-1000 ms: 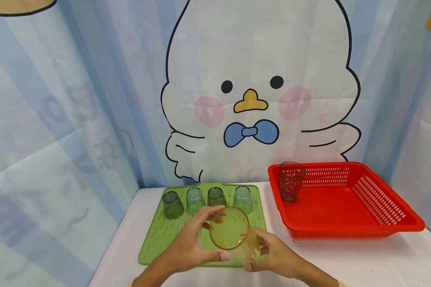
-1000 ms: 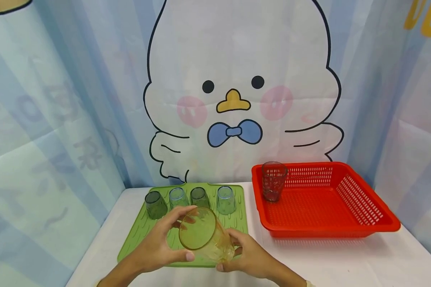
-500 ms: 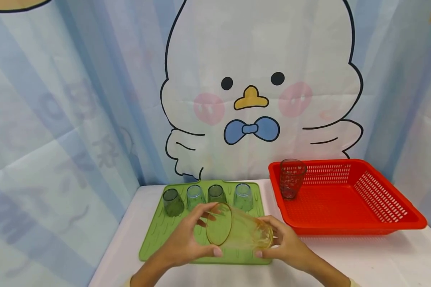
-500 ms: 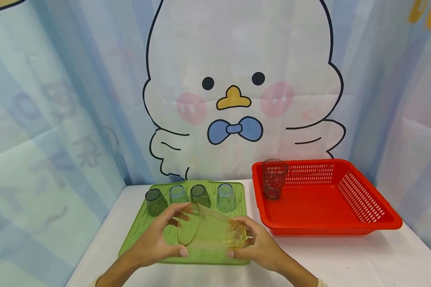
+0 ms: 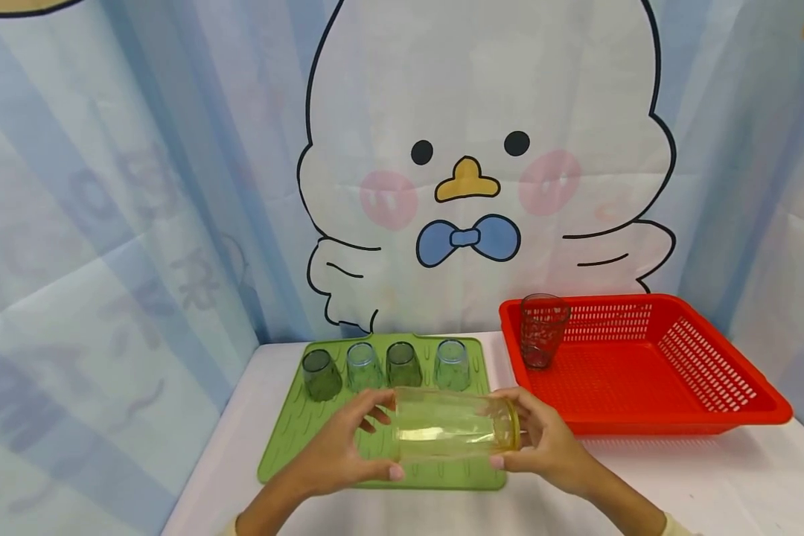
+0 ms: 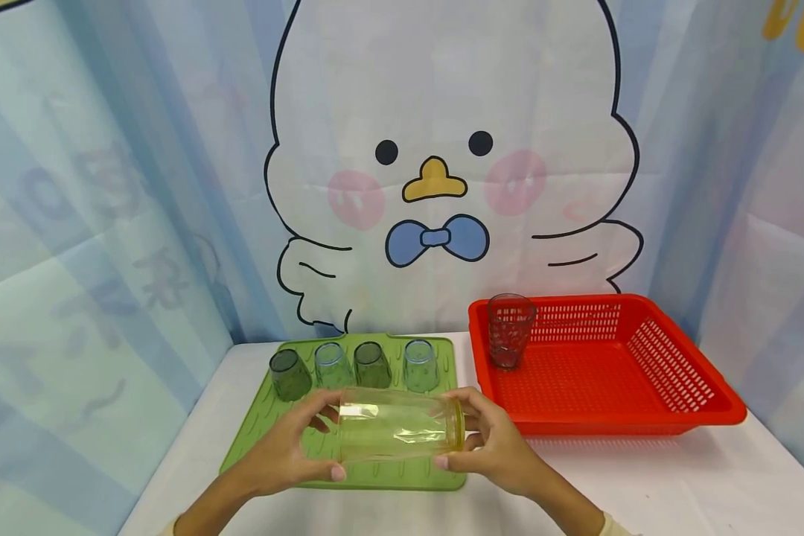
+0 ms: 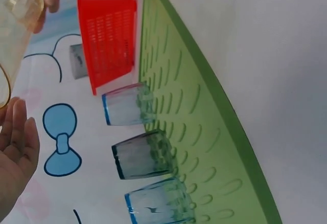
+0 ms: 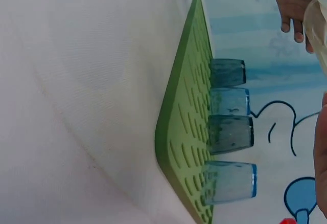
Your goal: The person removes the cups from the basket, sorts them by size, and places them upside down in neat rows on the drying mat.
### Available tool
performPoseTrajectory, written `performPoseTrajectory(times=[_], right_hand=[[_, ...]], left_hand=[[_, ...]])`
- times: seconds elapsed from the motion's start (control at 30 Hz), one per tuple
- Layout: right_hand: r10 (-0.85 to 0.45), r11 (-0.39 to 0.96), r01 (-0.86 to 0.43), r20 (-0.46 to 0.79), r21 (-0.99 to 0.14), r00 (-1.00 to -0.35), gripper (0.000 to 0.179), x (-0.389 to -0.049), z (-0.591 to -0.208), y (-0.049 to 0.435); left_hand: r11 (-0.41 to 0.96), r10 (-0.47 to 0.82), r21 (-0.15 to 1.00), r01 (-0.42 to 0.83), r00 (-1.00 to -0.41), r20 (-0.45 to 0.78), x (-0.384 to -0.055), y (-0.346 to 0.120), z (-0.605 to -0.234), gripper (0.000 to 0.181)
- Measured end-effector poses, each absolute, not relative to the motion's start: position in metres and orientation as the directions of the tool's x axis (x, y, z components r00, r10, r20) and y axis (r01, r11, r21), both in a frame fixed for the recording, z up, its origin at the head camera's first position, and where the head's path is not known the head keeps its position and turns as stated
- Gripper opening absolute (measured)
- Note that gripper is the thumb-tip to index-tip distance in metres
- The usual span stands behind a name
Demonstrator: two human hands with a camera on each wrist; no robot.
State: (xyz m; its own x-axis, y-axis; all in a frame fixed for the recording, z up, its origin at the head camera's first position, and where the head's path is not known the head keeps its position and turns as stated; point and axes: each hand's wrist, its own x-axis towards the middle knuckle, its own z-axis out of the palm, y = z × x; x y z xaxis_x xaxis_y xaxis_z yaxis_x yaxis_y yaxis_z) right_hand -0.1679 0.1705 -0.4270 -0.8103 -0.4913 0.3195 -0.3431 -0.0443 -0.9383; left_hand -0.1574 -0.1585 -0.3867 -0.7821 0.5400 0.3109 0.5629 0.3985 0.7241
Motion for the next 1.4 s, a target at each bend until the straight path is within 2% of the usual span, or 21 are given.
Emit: performPoseTrajectory(times=[0.13,0.3,0.47,0.8,0.97,1.2,1.4], right_hand=[[-0.495,-0.073,-0.347,0.336,-0.935,-0.801,0.059,-0.167,-0.424,0.169],[-0.517,-0.187,-0.341,0.387,-0.921,-0.764,0.057,-0.166,-0.422,0.164],[-0.525,-0.255,-0.335,0.421,-0.907,-0.74,0.058,-0.166,-0.421,0.159],[-0.498,-0.196,-0.332,0.386,-0.923,-0.777,0.055,-0.164,-0.419,0.156],[-0.486,-0.17,-0.343,0.382,-0.924,-0.786,0.057,-0.166,-0.419,0.156],[-0.473,-0.121,-0.339,0.354,-0.933,-0.807,0.055,-0.169,-0.42,0.156],[-0.468,-0.098,-0.353,0.356,-0.93,-0.808,0.056,-0.173,-0.42,0.154]], left_hand=[[0.424,0.555,0.728,0.539,-0.79,0.261,-0.159,-0.163,-0.39,0.081],[0.44,0.576,0.749,0.496,-0.795,0.189,-0.162,-0.168,-0.395,0.075],[0.46,0.584,0.756,0.465,-0.8,0.136,-0.162,-0.17,-0.398,0.077],[0.503,0.569,0.785,0.36,-0.822,0.013,-0.161,-0.181,-0.406,0.082],[0.533,0.559,0.779,0.331,-0.829,-0.03,-0.163,-0.199,-0.417,0.074],[0.62,0.537,0.709,0.335,-0.84,-0.073,-0.172,-0.236,-0.432,0.067],[0.667,0.508,0.649,0.365,-0.86,-0.04,-0.184,-0.273,-0.444,0.059]])
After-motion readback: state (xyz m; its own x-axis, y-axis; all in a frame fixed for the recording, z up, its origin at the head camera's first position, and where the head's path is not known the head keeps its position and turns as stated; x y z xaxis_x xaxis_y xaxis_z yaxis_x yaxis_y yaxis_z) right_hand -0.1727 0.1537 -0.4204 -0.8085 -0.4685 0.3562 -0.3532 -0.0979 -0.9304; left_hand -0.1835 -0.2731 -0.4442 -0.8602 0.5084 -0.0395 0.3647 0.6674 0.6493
